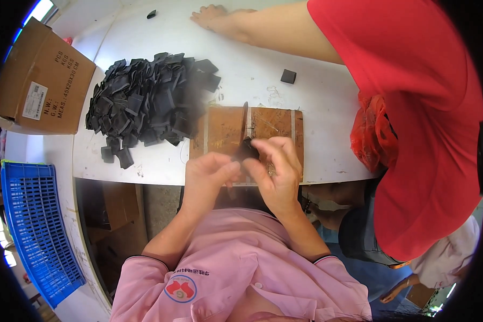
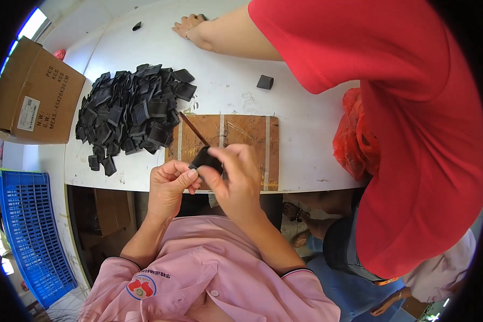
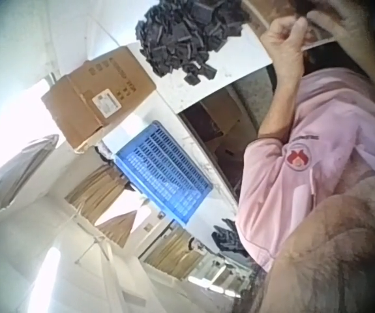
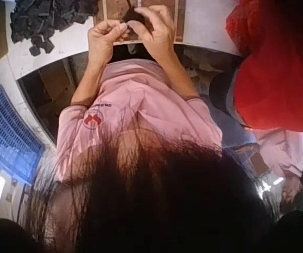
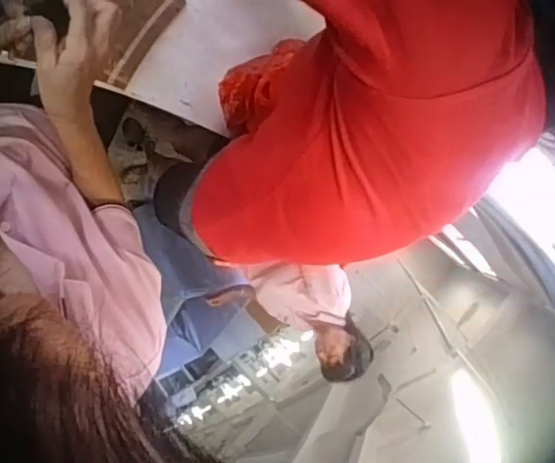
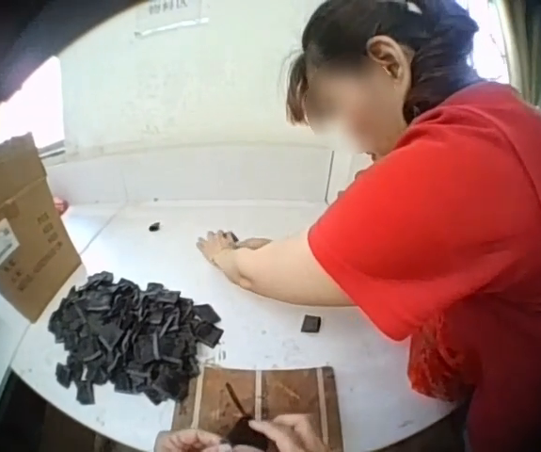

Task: Manually sort and inspect small black plastic components on a table.

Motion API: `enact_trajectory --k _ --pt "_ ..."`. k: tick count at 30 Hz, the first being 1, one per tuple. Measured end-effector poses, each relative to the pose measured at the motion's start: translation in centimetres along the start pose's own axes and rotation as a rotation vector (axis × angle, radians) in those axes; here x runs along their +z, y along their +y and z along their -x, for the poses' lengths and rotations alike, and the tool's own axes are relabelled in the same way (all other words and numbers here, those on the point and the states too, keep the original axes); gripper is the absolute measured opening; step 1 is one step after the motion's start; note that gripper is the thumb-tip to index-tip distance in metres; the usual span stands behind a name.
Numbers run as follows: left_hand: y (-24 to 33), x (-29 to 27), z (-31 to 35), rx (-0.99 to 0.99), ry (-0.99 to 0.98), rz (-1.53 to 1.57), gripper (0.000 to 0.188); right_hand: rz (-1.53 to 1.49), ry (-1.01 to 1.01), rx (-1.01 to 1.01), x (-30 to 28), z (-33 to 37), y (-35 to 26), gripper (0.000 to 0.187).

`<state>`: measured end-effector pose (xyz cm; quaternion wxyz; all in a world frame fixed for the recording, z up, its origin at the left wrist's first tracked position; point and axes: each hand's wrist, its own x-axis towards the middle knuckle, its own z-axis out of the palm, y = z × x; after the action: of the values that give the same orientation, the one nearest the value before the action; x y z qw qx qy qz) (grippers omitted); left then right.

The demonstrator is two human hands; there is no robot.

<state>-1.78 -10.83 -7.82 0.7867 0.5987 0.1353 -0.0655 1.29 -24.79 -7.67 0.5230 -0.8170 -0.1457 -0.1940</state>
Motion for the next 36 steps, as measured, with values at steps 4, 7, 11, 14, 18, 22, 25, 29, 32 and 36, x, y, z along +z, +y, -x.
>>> enact_trajectory --k 4,7,11,14,18,22,25,29,32,36 --pt "0.3 0.1 -0.1 0.079 -0.057 0.003 0.007 -0.198 -0.204 0.088 -0.2 0.6 -1.1 0.02" --pt "0.6 0.3 0.0 0.137 -0.044 -0.04 0.008 -0.121 -0.192 -0.009 -0.4 0.4 -1.0 0.019" --pt "-0.1 -0.1 -0.2 0.346 0.013 -0.475 0.009 0.054 -0.166 -0.18 -0.1 0.2 -1.0 0.018" --pt "0.2 0.7 0.2 0.217 0.078 -0.167 0.006 -0.015 -0.155 -0.063 0.1 0.3 -1.5 0.019" --pt "0.5 0.9 0.2 0.27 0.047 -0.079 0.007 -0.086 -0.21 0.022 -0.1 0.5 -1.5 0.022" --pt "0.4 1.0 0.1 0.218 0.102 -0.121 0.009 0.0 -0.223 -0.054 0.1 0.7 -1.7 0.027" --pt "-0.1 0.7 0.0 0.228 0.138 -0.178 0.009 0.013 -0.228 -0.066 0.2 0.7 -1.8 0.028" --pt "-0.3 0.3 -0.3 0.233 0.151 -0.244 0.009 -0.181 -0.249 0.084 -0.1 0.6 -1.4 0.024" --pt "0.2 0.0 -0.2 0.333 0.06 -0.475 0.009 -0.223 -0.2 0.078 0.3 0.6 -0.2 0.019" --pt "-0.4 0.4 -0.2 0.553 0.16 -0.767 0.009 -0.099 -0.191 0.017 0.8 0.0 -0.4 0.016"
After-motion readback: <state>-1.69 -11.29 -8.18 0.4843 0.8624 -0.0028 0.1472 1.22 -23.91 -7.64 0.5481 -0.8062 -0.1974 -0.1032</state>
